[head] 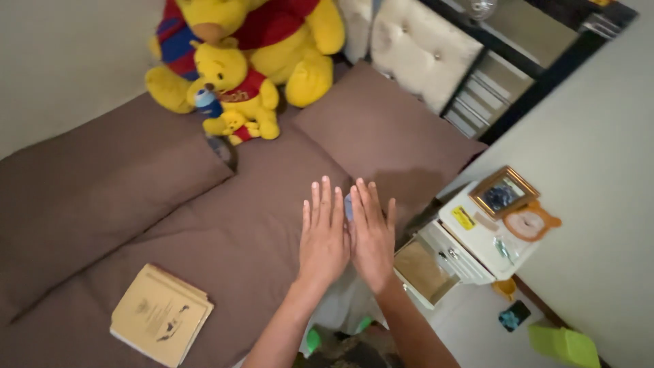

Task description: Wiping down the covers of several yellow folders with a blue cloth and organizing them into a drawer.

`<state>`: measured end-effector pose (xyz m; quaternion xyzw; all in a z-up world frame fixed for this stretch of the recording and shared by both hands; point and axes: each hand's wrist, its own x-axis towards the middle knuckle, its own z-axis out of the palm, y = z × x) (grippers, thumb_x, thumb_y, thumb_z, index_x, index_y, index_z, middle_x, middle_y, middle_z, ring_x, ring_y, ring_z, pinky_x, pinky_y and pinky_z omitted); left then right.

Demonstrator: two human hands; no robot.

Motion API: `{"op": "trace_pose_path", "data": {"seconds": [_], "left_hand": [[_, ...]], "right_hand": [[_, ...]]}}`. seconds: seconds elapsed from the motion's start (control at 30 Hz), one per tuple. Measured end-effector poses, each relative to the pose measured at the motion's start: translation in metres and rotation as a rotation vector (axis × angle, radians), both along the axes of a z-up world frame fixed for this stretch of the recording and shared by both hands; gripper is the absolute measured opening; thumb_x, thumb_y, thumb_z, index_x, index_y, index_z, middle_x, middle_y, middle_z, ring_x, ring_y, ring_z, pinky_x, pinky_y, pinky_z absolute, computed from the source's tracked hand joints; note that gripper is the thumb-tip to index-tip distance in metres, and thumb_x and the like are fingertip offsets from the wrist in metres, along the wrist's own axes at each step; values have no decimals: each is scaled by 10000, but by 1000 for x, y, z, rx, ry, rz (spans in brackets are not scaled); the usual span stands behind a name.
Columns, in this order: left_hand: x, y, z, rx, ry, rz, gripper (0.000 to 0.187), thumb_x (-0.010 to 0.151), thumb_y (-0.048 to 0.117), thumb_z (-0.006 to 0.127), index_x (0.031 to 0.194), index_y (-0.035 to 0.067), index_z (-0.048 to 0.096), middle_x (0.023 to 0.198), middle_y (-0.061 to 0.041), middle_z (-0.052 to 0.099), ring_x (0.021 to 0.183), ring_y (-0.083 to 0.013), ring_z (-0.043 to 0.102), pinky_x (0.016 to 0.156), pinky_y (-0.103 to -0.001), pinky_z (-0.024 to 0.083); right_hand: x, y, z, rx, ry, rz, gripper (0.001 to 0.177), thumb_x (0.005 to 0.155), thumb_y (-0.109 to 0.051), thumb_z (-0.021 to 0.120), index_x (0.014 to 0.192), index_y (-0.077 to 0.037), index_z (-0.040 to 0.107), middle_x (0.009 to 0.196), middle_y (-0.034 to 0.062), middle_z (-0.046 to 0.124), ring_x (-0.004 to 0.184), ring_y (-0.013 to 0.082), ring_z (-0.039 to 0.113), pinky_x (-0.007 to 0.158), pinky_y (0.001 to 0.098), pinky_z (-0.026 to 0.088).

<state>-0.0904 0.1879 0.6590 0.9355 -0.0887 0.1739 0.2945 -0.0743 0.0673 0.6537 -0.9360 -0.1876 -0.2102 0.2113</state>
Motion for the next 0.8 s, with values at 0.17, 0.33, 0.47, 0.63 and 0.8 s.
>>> {"op": "trace_pose_path", "data": {"seconds": [0.17, 0.33, 0.47, 0.63, 0.8], "left_hand": [[-9, 14, 12, -12, 0, 117, 672, 911, 127, 561, 1527, -67, 379, 1651, -291, 219, 1548, -442, 191, 1216, -587, 208], [-14, 25, 13, 28, -19, 270, 658, 929, 134, 552, 1531, -66, 377, 1655, -292, 222, 1552, -440, 195, 1218, -587, 216], [-18, 28, 17, 37, -7, 379, 666, 926, 148, 565, 1534, -52, 380, 1652, -283, 223, 1547, -436, 197, 1211, -592, 217], [-24, 29, 20, 52, 24, 498, 690, 899, 137, 569, 1536, -43, 374, 1660, -274, 217, 1552, -433, 190, 1214, -591, 217], [-33, 28, 17, 13, 40, 608, 678, 912, 150, 574, 1534, -36, 379, 1657, -267, 206, 1548, -428, 188, 1205, -599, 211]], "right_hand": [[7, 17, 9, 6, -21, 133, 573, 973, -144, 568, 1517, -11, 446, 1611, 157, 410, 1518, 335, 363, 1207, 650, 216], [20, 34, 11, -11, 7, 243, 560, 975, -142, 568, 1514, -35, 463, 1610, 134, 427, 1519, 314, 373, 1218, 645, 213], [28, 43, 15, -51, -17, 332, 569, 964, -150, 582, 1508, -36, 465, 1602, 118, 429, 1510, 305, 370, 1196, 678, 185], [33, 51, 17, -32, -34, 477, 560, 970, -125, 574, 1513, -37, 464, 1609, 116, 428, 1520, 311, 358, 1203, 679, 180], [35, 59, 14, -35, 8, 576, 600, 939, -127, 605, 1514, -41, 455, 1606, 115, 416, 1513, 309, 357, 1197, 678, 171]]}}
